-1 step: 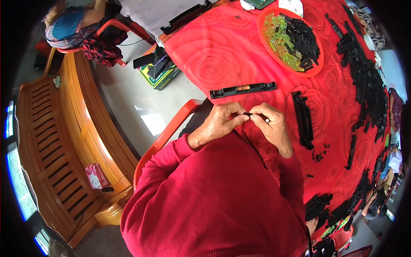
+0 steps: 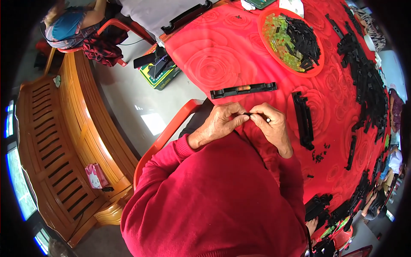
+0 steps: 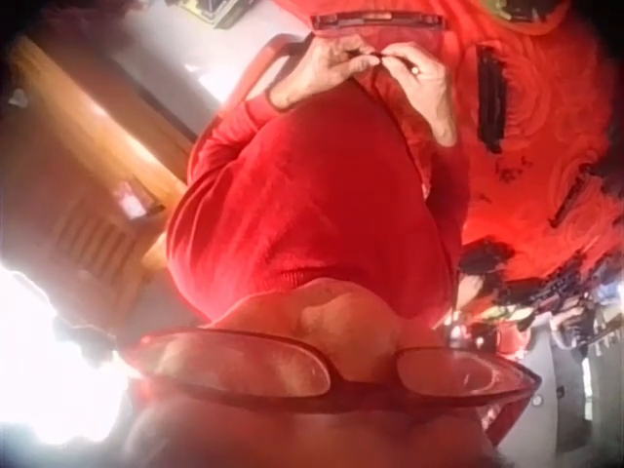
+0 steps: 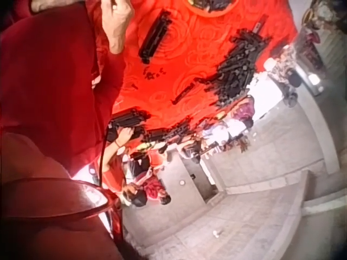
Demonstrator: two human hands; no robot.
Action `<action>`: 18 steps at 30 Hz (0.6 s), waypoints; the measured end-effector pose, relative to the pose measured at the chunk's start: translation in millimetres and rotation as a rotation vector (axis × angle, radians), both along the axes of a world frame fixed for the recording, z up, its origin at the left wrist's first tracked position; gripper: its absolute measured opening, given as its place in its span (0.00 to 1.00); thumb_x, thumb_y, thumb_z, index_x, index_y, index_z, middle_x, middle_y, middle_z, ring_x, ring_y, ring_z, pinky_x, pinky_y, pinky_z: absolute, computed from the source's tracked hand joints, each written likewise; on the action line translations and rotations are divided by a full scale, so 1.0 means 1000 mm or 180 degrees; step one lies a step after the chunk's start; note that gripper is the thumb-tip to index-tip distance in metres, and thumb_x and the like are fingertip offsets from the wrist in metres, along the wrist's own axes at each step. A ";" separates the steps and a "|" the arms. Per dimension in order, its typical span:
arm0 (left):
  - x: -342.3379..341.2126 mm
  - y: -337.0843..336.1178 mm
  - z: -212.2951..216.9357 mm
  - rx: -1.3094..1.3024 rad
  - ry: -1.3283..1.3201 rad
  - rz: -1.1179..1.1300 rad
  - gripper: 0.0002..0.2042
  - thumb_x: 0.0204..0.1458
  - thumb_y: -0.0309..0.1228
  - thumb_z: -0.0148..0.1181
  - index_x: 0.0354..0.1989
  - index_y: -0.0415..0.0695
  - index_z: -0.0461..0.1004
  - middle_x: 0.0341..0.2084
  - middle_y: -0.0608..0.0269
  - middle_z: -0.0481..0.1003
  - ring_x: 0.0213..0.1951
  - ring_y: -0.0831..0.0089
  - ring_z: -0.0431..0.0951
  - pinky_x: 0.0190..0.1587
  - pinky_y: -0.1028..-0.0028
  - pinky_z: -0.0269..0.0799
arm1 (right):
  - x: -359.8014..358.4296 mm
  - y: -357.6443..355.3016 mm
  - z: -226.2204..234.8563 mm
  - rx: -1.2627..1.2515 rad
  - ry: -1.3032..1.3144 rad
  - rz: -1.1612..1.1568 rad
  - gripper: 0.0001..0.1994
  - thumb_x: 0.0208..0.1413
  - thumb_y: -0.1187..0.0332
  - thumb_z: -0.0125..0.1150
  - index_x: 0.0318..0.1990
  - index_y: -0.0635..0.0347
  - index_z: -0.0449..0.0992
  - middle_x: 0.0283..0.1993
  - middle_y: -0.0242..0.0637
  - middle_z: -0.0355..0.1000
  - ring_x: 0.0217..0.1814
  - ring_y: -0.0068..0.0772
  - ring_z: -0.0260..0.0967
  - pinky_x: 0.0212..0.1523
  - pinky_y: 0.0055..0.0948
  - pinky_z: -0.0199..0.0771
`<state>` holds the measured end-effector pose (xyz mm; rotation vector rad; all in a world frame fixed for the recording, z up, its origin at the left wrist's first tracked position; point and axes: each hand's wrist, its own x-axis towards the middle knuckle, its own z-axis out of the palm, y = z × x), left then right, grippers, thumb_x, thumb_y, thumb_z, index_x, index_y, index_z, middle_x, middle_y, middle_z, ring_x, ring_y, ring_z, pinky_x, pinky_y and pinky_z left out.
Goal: The person assembles plastic components by fitting small pieces into plastic frames by hand, packs a stack of assembled frames into a cardboard box, and fits pieces into additional plastic frames.
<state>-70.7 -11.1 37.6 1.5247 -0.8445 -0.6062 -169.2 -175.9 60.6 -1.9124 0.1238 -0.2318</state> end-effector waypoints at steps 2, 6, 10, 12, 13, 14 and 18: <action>-0.001 0.001 0.003 0.0028 0.0063 0.0020 0.06 0.51 0.28 0.61 0.31 0.38 0.74 0.22 0.61 0.73 0.26 0.76 0.74 0.29 0.74 0.68 | -0.003 0.000 -0.007 0.0247 0.0143 -0.0107 0.03 0.53 0.75 0.60 0.34 0.62 0.74 0.28 0.30 0.70 0.27 0.19 0.66 0.27 0.21 0.64; 0.000 0.008 -0.001 0.0064 -0.0948 0.0049 0.07 0.49 0.28 0.62 0.34 0.40 0.74 0.24 0.63 0.72 0.27 0.71 0.73 0.30 0.73 0.69 | -0.009 -0.003 -0.007 0.1219 0.0646 -0.0305 0.07 0.57 0.67 0.58 0.34 0.63 0.73 0.24 0.27 0.69 0.21 0.12 0.60 0.22 0.14 0.58; 0.004 0.010 -0.010 -0.0106 -0.3096 0.0213 0.11 0.42 0.28 0.63 0.35 0.43 0.74 0.26 0.66 0.71 0.28 0.69 0.71 0.30 0.73 0.68 | -0.015 -0.008 -0.019 0.2284 0.1306 -0.0297 0.10 0.58 0.64 0.57 0.32 0.62 0.72 0.21 0.27 0.66 0.15 0.09 0.51 0.15 0.12 0.48; 0.006 0.010 -0.010 -0.0303 -0.3736 0.0135 0.15 0.36 0.28 0.63 0.37 0.45 0.73 0.29 0.67 0.70 0.31 0.72 0.72 0.31 0.74 0.67 | -0.018 -0.008 -0.022 0.2816 0.1785 -0.0003 0.10 0.58 0.64 0.57 0.30 0.60 0.71 0.19 0.25 0.63 0.14 0.07 0.44 0.12 0.12 0.40; 0.008 0.009 -0.011 -0.0304 -0.3735 0.0151 0.15 0.36 0.28 0.63 0.37 0.45 0.73 0.29 0.67 0.70 0.31 0.72 0.72 0.31 0.74 0.67 | -0.016 -0.010 -0.022 0.2889 0.1848 0.0019 0.10 0.57 0.64 0.58 0.30 0.61 0.71 0.19 0.24 0.61 0.14 0.07 0.46 0.13 0.12 0.42; 0.009 0.009 -0.012 -0.0376 -0.3824 0.0134 0.16 0.35 0.27 0.62 0.37 0.44 0.73 0.30 0.66 0.70 0.32 0.72 0.72 0.31 0.74 0.68 | -0.016 -0.010 -0.023 0.2877 0.1855 0.0027 0.10 0.57 0.64 0.58 0.30 0.61 0.71 0.19 0.24 0.61 0.14 0.07 0.46 0.13 0.12 0.42; 0.017 0.009 -0.016 -0.0449 -0.3956 0.0030 0.17 0.34 0.27 0.61 0.38 0.43 0.73 0.31 0.63 0.70 0.34 0.70 0.72 0.34 0.72 0.68 | -0.010 -0.008 -0.020 0.2532 0.1733 -0.0330 0.09 0.56 0.66 0.61 0.29 0.61 0.72 0.18 0.22 0.60 0.15 0.07 0.47 0.13 0.12 0.42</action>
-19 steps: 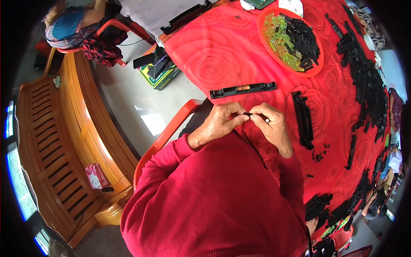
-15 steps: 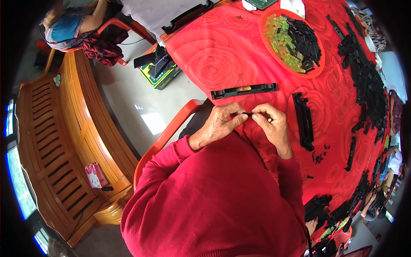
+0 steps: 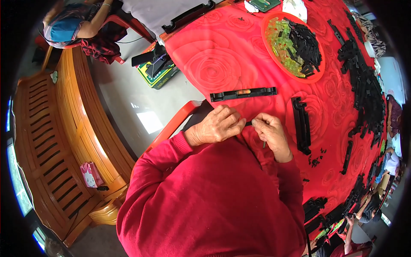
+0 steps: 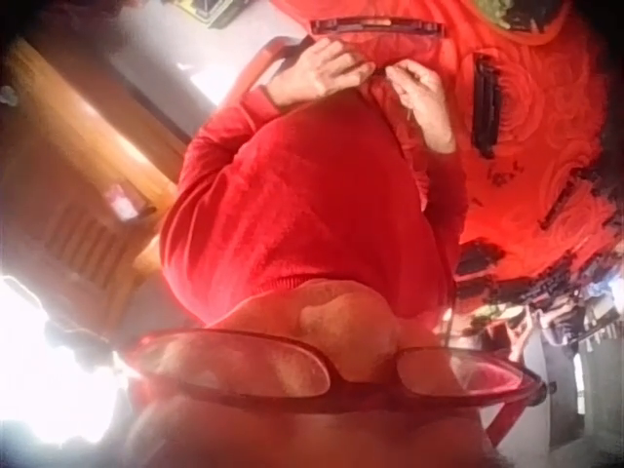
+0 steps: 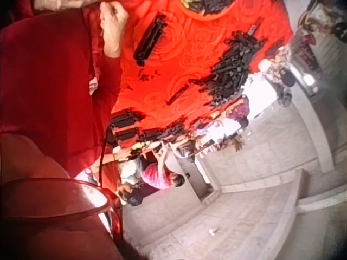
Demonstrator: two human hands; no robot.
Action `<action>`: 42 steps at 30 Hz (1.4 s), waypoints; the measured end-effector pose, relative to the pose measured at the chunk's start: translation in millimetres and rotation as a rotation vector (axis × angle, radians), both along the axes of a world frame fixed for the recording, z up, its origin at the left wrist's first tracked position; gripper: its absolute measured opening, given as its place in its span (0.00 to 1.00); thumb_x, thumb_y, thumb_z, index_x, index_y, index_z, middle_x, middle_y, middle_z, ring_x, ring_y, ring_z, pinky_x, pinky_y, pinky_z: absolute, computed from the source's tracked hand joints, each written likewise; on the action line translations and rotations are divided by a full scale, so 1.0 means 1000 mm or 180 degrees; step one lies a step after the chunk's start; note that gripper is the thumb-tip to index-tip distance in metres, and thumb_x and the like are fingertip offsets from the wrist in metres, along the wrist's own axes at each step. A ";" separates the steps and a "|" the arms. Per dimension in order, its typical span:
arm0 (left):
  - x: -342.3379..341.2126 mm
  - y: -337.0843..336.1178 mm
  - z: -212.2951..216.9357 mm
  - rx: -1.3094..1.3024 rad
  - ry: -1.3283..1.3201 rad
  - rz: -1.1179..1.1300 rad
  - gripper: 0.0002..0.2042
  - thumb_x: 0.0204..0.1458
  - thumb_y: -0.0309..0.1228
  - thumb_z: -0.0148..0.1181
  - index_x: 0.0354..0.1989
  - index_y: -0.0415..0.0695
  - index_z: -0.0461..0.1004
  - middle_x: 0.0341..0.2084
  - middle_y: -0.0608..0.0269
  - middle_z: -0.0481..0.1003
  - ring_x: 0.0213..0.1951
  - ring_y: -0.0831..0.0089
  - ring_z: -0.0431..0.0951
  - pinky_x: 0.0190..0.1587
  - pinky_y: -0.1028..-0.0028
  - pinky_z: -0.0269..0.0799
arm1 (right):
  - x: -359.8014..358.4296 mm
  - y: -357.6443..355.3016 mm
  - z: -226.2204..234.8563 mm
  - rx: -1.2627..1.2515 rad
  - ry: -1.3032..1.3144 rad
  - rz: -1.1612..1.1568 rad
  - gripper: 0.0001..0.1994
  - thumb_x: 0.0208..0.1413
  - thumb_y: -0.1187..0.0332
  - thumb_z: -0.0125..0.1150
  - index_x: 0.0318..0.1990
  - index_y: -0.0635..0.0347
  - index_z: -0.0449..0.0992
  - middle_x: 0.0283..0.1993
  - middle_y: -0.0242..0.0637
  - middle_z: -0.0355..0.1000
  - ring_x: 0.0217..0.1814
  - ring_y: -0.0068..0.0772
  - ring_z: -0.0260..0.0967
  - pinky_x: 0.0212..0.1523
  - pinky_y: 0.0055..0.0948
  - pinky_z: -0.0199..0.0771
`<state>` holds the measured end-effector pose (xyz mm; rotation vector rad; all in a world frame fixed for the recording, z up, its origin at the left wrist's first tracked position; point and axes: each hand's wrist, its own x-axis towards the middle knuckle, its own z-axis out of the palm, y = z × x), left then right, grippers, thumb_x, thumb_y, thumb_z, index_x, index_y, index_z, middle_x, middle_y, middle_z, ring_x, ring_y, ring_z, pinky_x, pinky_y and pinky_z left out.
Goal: The person assembles plastic components by fitting small pieces into plastic frames by hand, packs a stack of assembled frames into a cardboard box, and fits pieces into additional plastic frames.
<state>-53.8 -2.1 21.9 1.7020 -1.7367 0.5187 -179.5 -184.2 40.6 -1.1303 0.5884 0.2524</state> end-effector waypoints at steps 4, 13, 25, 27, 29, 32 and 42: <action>0.002 0.001 -0.005 0.0151 0.0360 0.0166 0.17 0.36 0.27 0.62 0.40 0.42 0.73 0.32 0.62 0.70 0.35 0.67 0.72 0.36 0.70 0.68 | 0.011 0.002 0.001 -0.0616 -0.0113 -0.0222 0.07 0.53 0.69 0.63 0.28 0.61 0.73 0.18 0.21 0.61 0.16 0.09 0.50 0.15 0.13 0.46; 0.023 0.003 -0.019 0.0516 0.1065 0.1213 0.20 0.39 0.27 0.65 0.45 0.43 0.72 0.46 0.54 0.67 0.46 0.56 0.68 0.47 0.61 0.65 | 0.059 -0.008 -0.020 -0.2075 -0.1080 -0.0808 0.06 0.51 0.71 0.64 0.26 0.65 0.77 0.18 0.21 0.64 0.21 0.10 0.53 0.20 0.18 0.51; 0.025 0.004 -0.036 0.0470 0.0985 0.1061 0.14 0.39 0.24 0.63 0.38 0.44 0.74 0.41 0.58 0.71 0.41 0.60 0.71 0.40 0.64 0.67 | 0.069 -0.008 -0.024 -0.2715 -0.0888 -0.0538 0.08 0.49 0.71 0.65 0.24 0.65 0.75 0.14 0.27 0.62 0.18 0.13 0.54 0.18 0.22 0.53; 0.025 0.004 -0.036 0.0478 0.1019 0.1066 0.14 0.39 0.24 0.62 0.38 0.44 0.74 0.41 0.58 0.71 0.41 0.60 0.71 0.39 0.64 0.67 | 0.069 -0.006 -0.024 -0.2909 -0.0830 -0.0527 0.08 0.49 0.71 0.65 0.24 0.66 0.75 0.13 0.28 0.62 0.17 0.13 0.54 0.18 0.23 0.53; 0.028 0.005 -0.034 0.0551 0.1014 0.1062 0.14 0.39 0.25 0.62 0.38 0.44 0.75 0.42 0.57 0.71 0.41 0.60 0.71 0.40 0.64 0.67 | 0.069 -0.002 -0.023 -0.3081 -0.0800 -0.0510 0.08 0.49 0.71 0.64 0.24 0.66 0.75 0.13 0.29 0.61 0.17 0.13 0.53 0.18 0.23 0.53; 0.024 0.000 -0.033 0.0569 0.0942 0.1064 0.15 0.39 0.25 0.62 0.40 0.44 0.75 0.42 0.56 0.70 0.41 0.60 0.70 0.40 0.64 0.67 | 0.069 0.004 -0.025 -0.3504 -0.0635 -0.0735 0.08 0.50 0.70 0.64 0.24 0.65 0.75 0.12 0.30 0.61 0.16 0.14 0.53 0.17 0.24 0.53; 0.033 -0.008 -0.020 0.0993 0.0548 0.0836 0.20 0.41 0.27 0.58 0.47 0.48 0.74 0.30 0.59 0.67 0.33 0.63 0.68 0.36 0.66 0.67 | 0.067 0.003 -0.035 -0.3120 -0.0671 -0.0862 0.09 0.48 0.68 0.65 0.23 0.64 0.75 0.12 0.34 0.63 0.14 0.18 0.57 0.17 0.27 0.56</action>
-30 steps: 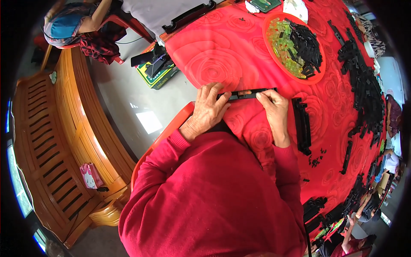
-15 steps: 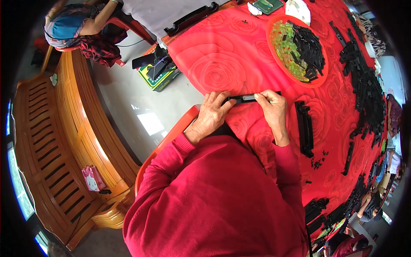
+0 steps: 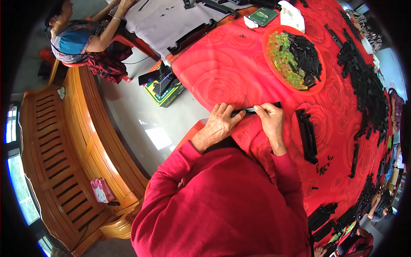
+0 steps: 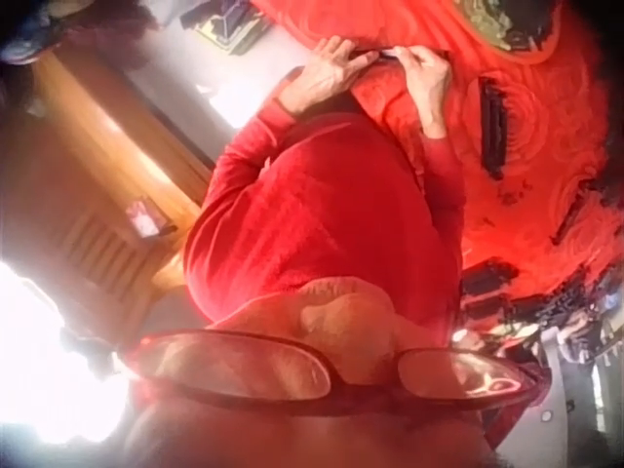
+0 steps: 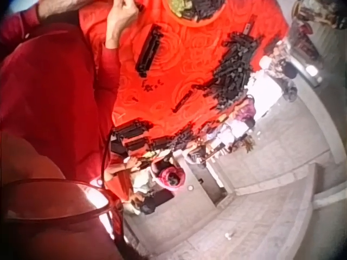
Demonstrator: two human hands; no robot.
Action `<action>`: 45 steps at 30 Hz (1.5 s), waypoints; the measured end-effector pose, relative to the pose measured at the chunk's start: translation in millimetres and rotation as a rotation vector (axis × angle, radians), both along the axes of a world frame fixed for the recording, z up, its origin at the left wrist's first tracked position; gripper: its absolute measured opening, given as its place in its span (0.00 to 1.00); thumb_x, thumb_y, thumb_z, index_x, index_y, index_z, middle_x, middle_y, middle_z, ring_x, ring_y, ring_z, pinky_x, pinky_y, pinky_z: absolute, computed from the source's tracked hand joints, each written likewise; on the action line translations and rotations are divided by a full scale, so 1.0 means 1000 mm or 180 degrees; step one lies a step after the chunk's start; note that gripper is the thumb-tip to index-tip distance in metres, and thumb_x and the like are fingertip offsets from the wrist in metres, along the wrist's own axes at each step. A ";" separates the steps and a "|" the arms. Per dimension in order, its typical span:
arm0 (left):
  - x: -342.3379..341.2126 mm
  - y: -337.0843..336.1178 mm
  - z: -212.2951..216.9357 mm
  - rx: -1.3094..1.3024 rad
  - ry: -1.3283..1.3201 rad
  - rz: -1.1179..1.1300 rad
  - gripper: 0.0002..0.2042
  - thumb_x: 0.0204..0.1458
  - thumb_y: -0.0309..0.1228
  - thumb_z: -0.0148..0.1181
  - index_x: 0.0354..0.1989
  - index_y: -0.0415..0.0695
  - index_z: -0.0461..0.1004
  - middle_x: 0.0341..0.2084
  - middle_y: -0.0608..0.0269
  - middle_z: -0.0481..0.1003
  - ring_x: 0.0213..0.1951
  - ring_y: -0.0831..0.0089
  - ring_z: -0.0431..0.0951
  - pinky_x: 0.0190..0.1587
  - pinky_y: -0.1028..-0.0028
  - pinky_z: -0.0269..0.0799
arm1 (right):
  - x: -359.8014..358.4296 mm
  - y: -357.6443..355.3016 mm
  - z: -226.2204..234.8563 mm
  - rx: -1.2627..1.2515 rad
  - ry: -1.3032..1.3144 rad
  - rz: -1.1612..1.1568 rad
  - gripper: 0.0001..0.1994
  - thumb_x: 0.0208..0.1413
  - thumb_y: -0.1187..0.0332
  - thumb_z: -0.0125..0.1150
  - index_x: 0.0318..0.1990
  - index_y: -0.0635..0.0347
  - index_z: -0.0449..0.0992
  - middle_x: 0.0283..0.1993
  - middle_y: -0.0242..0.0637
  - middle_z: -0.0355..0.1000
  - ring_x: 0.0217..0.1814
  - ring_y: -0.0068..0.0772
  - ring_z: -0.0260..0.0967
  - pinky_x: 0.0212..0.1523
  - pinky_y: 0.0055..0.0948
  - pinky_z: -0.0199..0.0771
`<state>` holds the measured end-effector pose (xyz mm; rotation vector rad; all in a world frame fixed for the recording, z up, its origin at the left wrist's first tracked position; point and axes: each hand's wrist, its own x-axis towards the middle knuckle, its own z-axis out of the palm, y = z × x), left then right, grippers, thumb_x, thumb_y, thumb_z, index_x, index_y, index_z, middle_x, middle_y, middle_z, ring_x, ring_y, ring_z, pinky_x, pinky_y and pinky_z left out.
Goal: The person assembles plastic components by fitting small pieces into plastic frames by hand, packs a stack of assembled frames into a cardboard box, and fits pieces into additional plastic frames.
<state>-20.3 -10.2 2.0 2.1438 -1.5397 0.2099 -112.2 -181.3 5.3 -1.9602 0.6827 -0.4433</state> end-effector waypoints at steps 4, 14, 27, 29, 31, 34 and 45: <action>-0.001 -0.002 -0.001 -0.0050 -0.0132 -0.0019 0.19 0.42 0.27 0.58 0.47 0.48 0.74 0.31 0.59 0.67 0.34 0.63 0.68 0.36 0.66 0.67 | -0.001 -0.003 -0.004 0.0163 -0.0095 -0.0030 0.09 0.48 0.68 0.64 0.23 0.64 0.75 0.12 0.34 0.63 0.15 0.18 0.57 0.18 0.27 0.56; -0.002 -0.007 -0.005 -0.0095 -0.0118 -0.0128 0.20 0.41 0.29 0.58 0.48 0.50 0.73 0.37 0.57 0.69 0.36 0.62 0.68 0.38 0.64 0.66 | -0.001 -0.001 0.003 0.0291 -0.0167 -0.0132 0.11 0.49 0.69 0.64 0.20 0.66 0.73 0.11 0.31 0.58 0.15 0.13 0.52 0.16 0.25 0.52; -0.002 0.000 -0.007 -0.0008 -0.0141 -0.0024 0.21 0.41 0.28 0.59 0.49 0.49 0.73 0.36 0.58 0.68 0.36 0.62 0.68 0.38 0.65 0.66 | -0.001 0.002 -0.007 0.0443 -0.0327 -0.0094 0.10 0.52 0.73 0.62 0.20 0.64 0.72 0.16 0.18 0.57 0.20 0.09 0.48 0.19 0.18 0.46; -0.002 -0.001 -0.006 -0.0026 -0.0120 -0.0066 0.20 0.41 0.27 0.58 0.48 0.48 0.73 0.36 0.57 0.69 0.36 0.61 0.68 0.38 0.65 0.66 | -0.001 0.000 -0.010 0.0400 -0.0240 -0.0145 0.13 0.50 0.68 0.62 0.19 0.66 0.70 0.11 0.33 0.55 0.15 0.17 0.49 0.17 0.29 0.49; 0.000 0.000 -0.010 -0.0099 -0.0065 -0.0093 0.20 0.42 0.27 0.56 0.48 0.47 0.73 0.36 0.56 0.68 0.37 0.61 0.68 0.39 0.65 0.66 | 0.001 0.002 -0.007 0.0143 -0.0174 -0.0132 0.13 0.50 0.67 0.62 0.19 0.65 0.70 0.11 0.36 0.56 0.14 0.20 0.51 0.17 0.30 0.50; 0.001 0.001 -0.009 -0.0060 0.0034 -0.0081 0.19 0.42 0.27 0.55 0.46 0.44 0.72 0.38 0.54 0.68 0.38 0.59 0.68 0.41 0.65 0.66 | 0.005 0.011 0.008 -0.0358 0.0081 -0.0121 0.14 0.50 0.63 0.62 0.20 0.62 0.70 0.14 0.44 0.61 0.13 0.37 0.59 0.18 0.37 0.55; -0.003 0.017 -0.005 -0.0662 0.0622 0.0142 0.19 0.40 0.26 0.65 0.44 0.41 0.71 0.44 0.53 0.70 0.43 0.57 0.71 0.44 0.62 0.67 | 0.003 0.016 0.004 -0.0838 0.0180 -0.0288 0.15 0.50 0.59 0.62 0.21 0.58 0.69 0.17 0.44 0.66 0.20 0.50 0.65 0.20 0.44 0.58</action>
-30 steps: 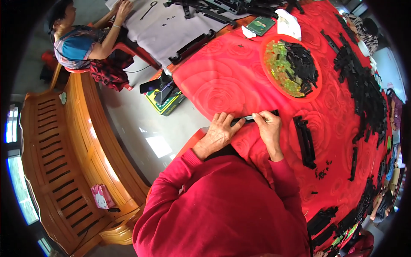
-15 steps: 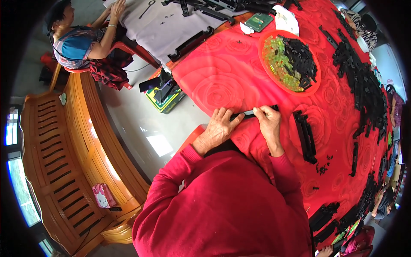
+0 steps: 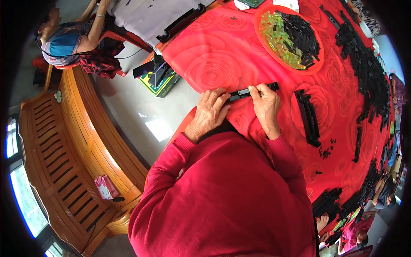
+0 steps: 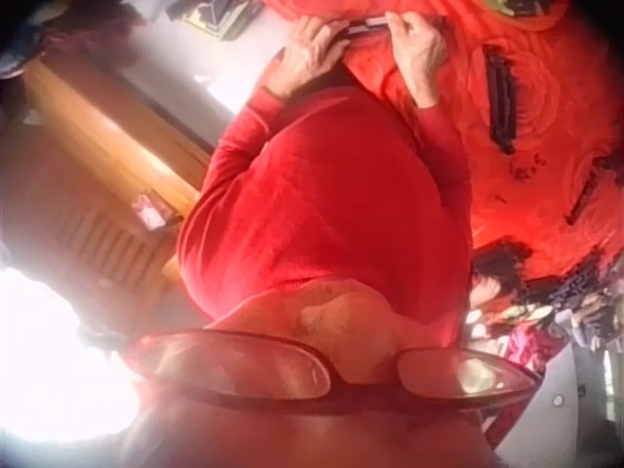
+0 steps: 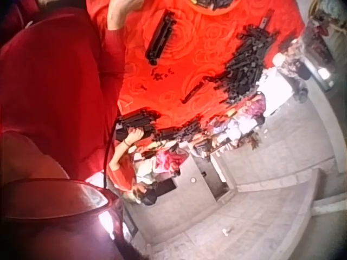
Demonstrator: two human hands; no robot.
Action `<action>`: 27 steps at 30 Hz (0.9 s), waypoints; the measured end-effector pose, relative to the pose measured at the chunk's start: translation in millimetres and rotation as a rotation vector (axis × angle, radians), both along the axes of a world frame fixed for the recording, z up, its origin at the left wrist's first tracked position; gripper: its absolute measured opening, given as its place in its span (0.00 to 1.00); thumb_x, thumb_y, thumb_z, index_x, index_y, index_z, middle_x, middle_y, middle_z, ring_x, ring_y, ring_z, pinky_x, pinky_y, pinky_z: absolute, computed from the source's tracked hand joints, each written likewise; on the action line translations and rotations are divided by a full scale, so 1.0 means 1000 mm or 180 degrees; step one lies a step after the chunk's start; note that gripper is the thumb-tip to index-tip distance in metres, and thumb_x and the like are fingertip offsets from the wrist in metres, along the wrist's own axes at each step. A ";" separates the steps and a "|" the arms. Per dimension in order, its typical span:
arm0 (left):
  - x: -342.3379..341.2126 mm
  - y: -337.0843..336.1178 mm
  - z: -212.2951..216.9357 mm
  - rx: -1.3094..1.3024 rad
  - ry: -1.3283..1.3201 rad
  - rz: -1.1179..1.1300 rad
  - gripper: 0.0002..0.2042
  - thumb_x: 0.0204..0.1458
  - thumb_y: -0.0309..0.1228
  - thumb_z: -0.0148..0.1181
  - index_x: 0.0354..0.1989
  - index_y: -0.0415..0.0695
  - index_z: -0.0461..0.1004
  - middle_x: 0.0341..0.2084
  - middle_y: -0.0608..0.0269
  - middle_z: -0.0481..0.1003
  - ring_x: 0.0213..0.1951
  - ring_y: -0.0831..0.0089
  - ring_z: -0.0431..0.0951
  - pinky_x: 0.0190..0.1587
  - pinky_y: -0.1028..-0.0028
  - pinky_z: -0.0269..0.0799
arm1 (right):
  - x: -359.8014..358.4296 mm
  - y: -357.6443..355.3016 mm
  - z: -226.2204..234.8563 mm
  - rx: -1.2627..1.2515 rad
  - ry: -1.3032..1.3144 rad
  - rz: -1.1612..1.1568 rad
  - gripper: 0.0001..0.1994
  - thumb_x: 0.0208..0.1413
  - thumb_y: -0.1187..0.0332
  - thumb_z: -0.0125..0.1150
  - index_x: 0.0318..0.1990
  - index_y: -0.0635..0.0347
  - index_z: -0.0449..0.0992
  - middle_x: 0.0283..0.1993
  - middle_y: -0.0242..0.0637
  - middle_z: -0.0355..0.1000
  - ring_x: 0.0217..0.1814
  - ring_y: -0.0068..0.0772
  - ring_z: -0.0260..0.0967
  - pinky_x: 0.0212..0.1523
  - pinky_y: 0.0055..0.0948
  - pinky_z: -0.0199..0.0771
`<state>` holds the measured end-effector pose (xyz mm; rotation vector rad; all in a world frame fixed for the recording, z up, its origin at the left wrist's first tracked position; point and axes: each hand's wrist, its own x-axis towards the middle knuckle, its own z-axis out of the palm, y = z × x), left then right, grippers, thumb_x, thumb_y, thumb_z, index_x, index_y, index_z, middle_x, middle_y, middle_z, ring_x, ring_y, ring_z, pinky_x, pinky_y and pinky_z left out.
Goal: The person assembles plastic components by fitting small pieces into plastic frames by hand, packs a stack of assembled frames into a cardboard box, and fits pieces into additional plastic frames.
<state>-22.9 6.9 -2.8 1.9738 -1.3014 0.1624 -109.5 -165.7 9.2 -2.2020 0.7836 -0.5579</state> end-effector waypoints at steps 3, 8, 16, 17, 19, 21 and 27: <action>-0.004 -0.002 0.005 0.0110 -0.0174 0.0008 0.20 0.41 0.27 0.65 0.46 0.44 0.72 0.43 0.54 0.69 0.43 0.57 0.70 0.44 0.62 0.67 | -0.001 -0.001 -0.004 -0.0012 -0.0078 -0.0004 0.15 0.51 0.59 0.62 0.21 0.58 0.68 0.17 0.43 0.66 0.19 0.49 0.65 0.20 0.44 0.58; 0.004 -0.015 0.010 0.0611 -0.0490 -0.0234 0.20 0.43 0.31 0.61 0.48 0.49 0.73 0.36 0.56 0.67 0.37 0.61 0.67 0.39 0.65 0.64 | -0.001 -0.001 -0.006 0.0009 -0.0126 -0.0014 0.14 0.51 0.61 0.62 0.21 0.59 0.68 0.17 0.43 0.66 0.19 0.48 0.64 0.20 0.43 0.58; 0.010 -0.017 0.009 0.0880 -0.0783 -0.0410 0.22 0.41 0.32 0.60 0.50 0.49 0.72 0.33 0.58 0.67 0.36 0.63 0.67 0.38 0.65 0.64 | -0.002 0.001 -0.008 -0.0041 -0.0234 -0.0005 0.13 0.51 0.63 0.62 0.21 0.59 0.67 0.18 0.43 0.65 0.20 0.48 0.65 0.21 0.42 0.60; 0.011 -0.017 0.009 0.0877 -0.0809 -0.0406 0.22 0.41 0.32 0.60 0.50 0.49 0.72 0.33 0.58 0.67 0.36 0.63 0.67 0.38 0.65 0.64 | -0.003 0.000 -0.007 -0.0038 -0.0205 0.0036 0.13 0.51 0.63 0.62 0.22 0.59 0.67 0.18 0.43 0.66 0.20 0.48 0.66 0.21 0.42 0.60; 0.012 -0.017 0.007 0.0953 -0.0735 -0.0526 0.23 0.41 0.32 0.60 0.51 0.49 0.72 0.33 0.58 0.67 0.36 0.63 0.67 0.39 0.66 0.65 | -0.004 -0.001 -0.004 0.0047 -0.0140 0.0058 0.11 0.50 0.65 0.62 0.23 0.59 0.68 0.19 0.42 0.67 0.21 0.47 0.66 0.21 0.42 0.61; 0.015 -0.016 0.010 0.1012 -0.0744 -0.0602 0.23 0.42 0.31 0.59 0.51 0.46 0.71 0.34 0.58 0.67 0.36 0.63 0.67 0.38 0.66 0.65 | -0.004 0.000 0.000 0.0269 -0.0022 0.0095 0.09 0.48 0.66 0.62 0.24 0.59 0.69 0.20 0.41 0.68 0.22 0.46 0.67 0.22 0.43 0.62; 0.020 -0.017 0.012 0.1136 -0.0793 -0.0789 0.25 0.43 0.29 0.60 0.54 0.48 0.69 0.34 0.59 0.67 0.36 0.63 0.68 0.40 0.66 0.66 | -0.001 0.001 -0.003 0.0175 0.0031 -0.0038 0.08 0.47 0.69 0.62 0.24 0.59 0.69 0.20 0.41 0.69 0.23 0.46 0.68 0.23 0.42 0.63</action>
